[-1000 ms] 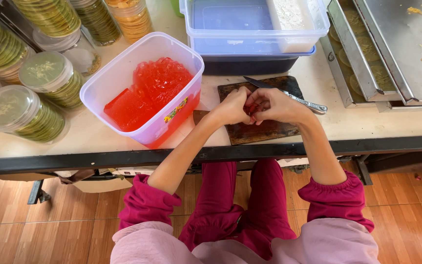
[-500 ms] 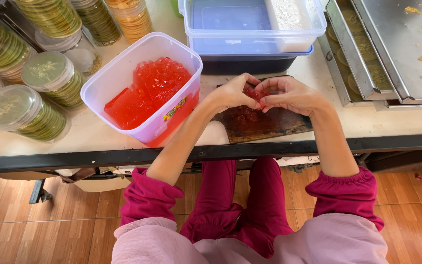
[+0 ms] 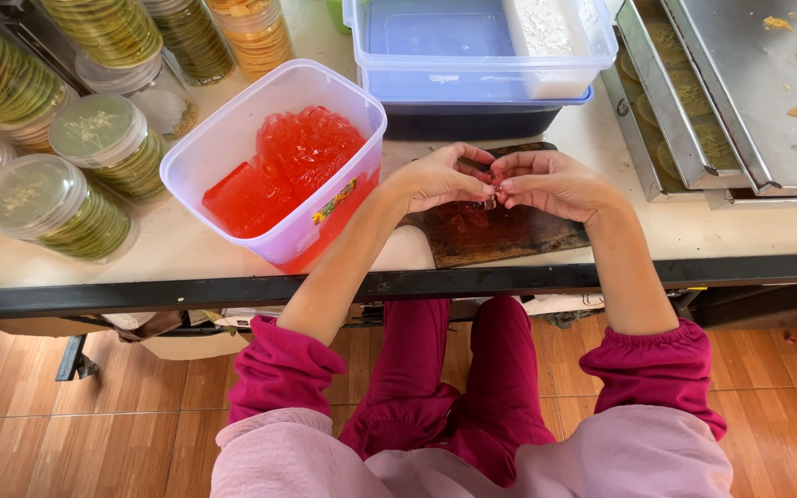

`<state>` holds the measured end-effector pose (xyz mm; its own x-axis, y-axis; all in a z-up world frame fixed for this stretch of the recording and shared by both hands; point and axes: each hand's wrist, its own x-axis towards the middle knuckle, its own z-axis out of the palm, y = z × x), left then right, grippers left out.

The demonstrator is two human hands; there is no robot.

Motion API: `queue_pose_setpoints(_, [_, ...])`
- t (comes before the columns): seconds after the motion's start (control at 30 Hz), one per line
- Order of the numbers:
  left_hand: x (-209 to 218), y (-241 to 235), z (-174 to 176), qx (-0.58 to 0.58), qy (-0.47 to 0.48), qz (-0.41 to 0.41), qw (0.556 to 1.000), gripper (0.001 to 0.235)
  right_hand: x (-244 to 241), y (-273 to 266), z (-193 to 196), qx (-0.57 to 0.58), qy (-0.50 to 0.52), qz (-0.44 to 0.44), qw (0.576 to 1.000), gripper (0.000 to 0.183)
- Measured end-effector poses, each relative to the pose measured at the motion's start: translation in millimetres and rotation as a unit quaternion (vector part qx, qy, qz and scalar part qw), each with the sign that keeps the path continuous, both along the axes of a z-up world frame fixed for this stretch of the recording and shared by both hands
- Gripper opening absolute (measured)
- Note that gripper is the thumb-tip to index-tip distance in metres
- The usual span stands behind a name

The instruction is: The person slices a red jelly-like food item into small pieces on a wooden cutting board using a knife. The person then transfers the cut pieces by hand into a nearby plastic container.

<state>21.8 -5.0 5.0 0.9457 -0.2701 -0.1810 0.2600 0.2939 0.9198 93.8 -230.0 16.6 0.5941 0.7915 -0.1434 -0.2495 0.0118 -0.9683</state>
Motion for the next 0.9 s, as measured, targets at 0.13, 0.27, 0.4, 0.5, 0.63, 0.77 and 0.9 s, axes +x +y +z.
queue_pose_setpoints(0.13, [1, 3, 4, -0.031, 0.003, 0.001, 1.0, 0.067, 4, -3, -2, 0.017, 0.01, -0.002, 1.0, 0.032])
queue_pose_setpoints(0.27, [6, 5, 3, -0.043, 0.001, 0.001, 0.999, 0.061, 6, -4, 1, 0.019, 0.009, -0.007, 1.0, 0.033])
queue_pose_setpoints(0.4, [16, 6, -18, -0.047, -0.002, 0.015, 0.999, 0.055, 5, -5, -3, 0.013, 0.007, -0.009, 1.0, 0.033])
queue_pose_setpoints(0.5, [16, 4, -25, -0.065, 0.008, 0.011, 0.998, 0.051, 6, -7, -1, 0.006, 0.008, -0.009, 1.0, 0.033])
queue_pose_setpoints(0.63, [13, 4, -20, -0.069, 0.0, 0.007, 0.998, 0.049, 5, -13, 3, -0.005, 0.002, -0.008, 1.0, 0.033])
queue_pose_setpoints(0.77, [2, 4, 0, -0.087, -0.011, -0.007, 0.996, 0.04, 6, -15, 8, -0.004, 0.0, -0.01, 1.0, 0.031])
queue_pose_setpoints(0.9, [-16, 18, 47, -0.097, -0.024, -0.04, 0.994, 0.033, 7, 0, 53, -0.026, 0.015, 0.06, 0.998, 0.027])
